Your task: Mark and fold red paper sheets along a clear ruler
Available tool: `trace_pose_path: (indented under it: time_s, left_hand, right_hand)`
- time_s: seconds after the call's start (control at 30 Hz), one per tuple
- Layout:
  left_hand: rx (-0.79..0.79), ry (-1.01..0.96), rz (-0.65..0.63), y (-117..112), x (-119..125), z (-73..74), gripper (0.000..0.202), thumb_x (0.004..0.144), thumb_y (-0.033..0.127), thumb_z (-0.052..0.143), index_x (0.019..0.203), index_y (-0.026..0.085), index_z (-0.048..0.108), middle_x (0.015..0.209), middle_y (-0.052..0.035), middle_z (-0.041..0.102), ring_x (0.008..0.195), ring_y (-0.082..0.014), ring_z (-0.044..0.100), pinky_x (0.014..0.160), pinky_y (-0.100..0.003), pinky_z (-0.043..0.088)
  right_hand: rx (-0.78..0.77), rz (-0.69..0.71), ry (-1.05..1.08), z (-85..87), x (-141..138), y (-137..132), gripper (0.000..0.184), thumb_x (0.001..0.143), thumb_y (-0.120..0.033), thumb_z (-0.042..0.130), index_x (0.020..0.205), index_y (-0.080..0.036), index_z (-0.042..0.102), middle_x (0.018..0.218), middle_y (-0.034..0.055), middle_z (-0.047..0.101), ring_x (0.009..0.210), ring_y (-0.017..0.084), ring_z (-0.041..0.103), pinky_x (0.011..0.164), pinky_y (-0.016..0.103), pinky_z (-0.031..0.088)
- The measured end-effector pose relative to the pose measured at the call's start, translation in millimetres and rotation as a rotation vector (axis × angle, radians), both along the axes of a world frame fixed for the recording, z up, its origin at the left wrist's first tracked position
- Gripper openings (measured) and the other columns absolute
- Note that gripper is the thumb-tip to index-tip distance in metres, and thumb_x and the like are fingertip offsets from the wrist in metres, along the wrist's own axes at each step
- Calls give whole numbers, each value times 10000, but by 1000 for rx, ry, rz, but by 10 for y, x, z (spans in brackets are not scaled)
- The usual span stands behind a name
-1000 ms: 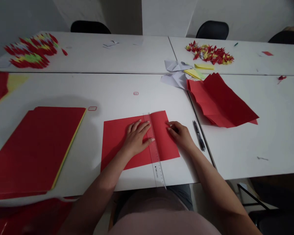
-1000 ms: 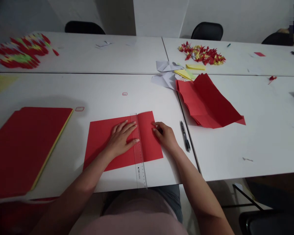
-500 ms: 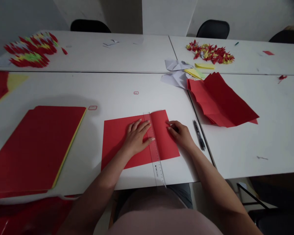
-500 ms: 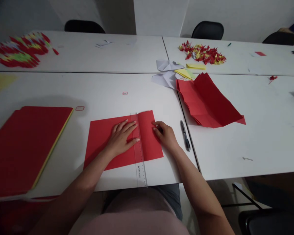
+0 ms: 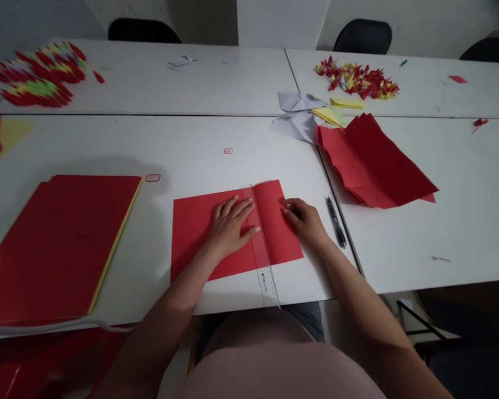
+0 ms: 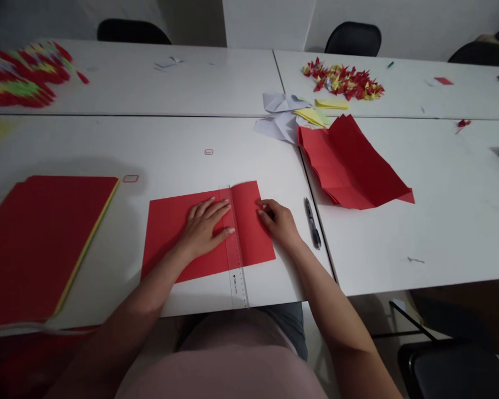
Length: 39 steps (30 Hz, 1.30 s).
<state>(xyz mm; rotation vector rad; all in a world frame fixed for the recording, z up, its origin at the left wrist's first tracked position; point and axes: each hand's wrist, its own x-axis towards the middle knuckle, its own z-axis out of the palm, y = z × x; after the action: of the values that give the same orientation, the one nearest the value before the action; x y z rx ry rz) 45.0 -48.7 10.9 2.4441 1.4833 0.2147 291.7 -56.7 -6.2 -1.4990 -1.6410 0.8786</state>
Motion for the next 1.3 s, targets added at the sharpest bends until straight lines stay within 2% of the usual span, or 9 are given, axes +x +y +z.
trace_pose_path:
  time_s: [0.2,0.97,1.3]
  left_hand:
    - [0,-3,-2,-6,1,3,586,959,504,456,1496,271,419,1593,21,370,1497,-281,215,1201,-501,167]
    - [-8,-1,-10,10,14,1,595,958,510,452,1511,297,397,1599,27,359,1497,-296,205,1206,-495,150]
    - [-8,0,0,-10,-2,7,592,951,507,472,1504,306,407,1597,35,362,1498,-289,213,1202,-500,172]
  right_hand:
    - [-4,5,-9,13,7,-4,387,910,-425,536,1201,-198,651,821,30,654,703,161,557,664,293,421]
    - [-21,-4,-10,58,8,-8,363,908,-402,537,1183,-198,660,831,41,659,689,156,542,657,293,413]
    - [-6,4,12,-2,8,-11,390,906,-440,542,1199,-208,654,847,37,664,716,167,565,673,301,430]
